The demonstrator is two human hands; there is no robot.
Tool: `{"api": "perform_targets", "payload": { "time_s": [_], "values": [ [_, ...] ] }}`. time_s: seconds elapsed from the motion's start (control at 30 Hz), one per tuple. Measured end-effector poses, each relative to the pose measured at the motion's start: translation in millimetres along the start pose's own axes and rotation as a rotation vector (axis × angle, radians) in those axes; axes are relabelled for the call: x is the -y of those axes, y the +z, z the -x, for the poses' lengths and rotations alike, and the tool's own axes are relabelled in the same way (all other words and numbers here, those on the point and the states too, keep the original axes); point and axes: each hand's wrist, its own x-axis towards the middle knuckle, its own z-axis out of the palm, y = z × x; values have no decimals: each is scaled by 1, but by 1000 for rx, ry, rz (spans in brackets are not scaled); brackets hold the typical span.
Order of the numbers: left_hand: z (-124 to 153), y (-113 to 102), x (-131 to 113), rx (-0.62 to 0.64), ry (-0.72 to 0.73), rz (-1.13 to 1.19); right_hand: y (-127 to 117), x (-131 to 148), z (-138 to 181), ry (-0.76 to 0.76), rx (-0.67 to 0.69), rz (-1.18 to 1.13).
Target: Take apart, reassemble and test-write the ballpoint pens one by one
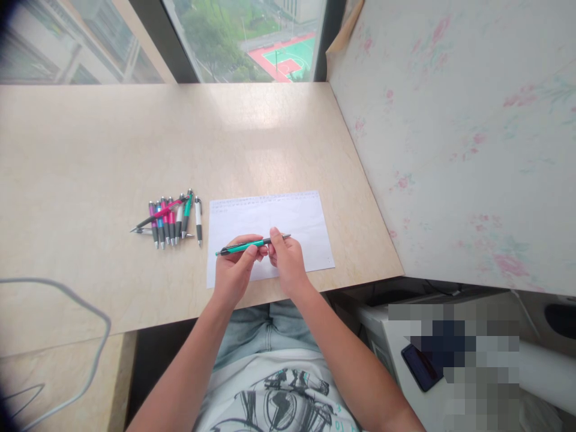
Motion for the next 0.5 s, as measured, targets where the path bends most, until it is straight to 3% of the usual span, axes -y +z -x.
{"api": "perform_targets", "payload": {
  "time_s": [0.13, 0.23, 0.4, 0.5],
  "values": [
    [1, 2, 5, -61, 24, 44, 0, 0, 1, -33, 39, 62],
    [1, 9, 6, -149, 7, 151, 1, -1, 2, -180, 54, 175],
    [0, 22, -1, -219, -138, 376, -6, 2, -1, -453, 60, 506],
    [-1, 22, -4, -232, -173, 395, -13, 4, -5, -468, 105, 519]
  ]
}}
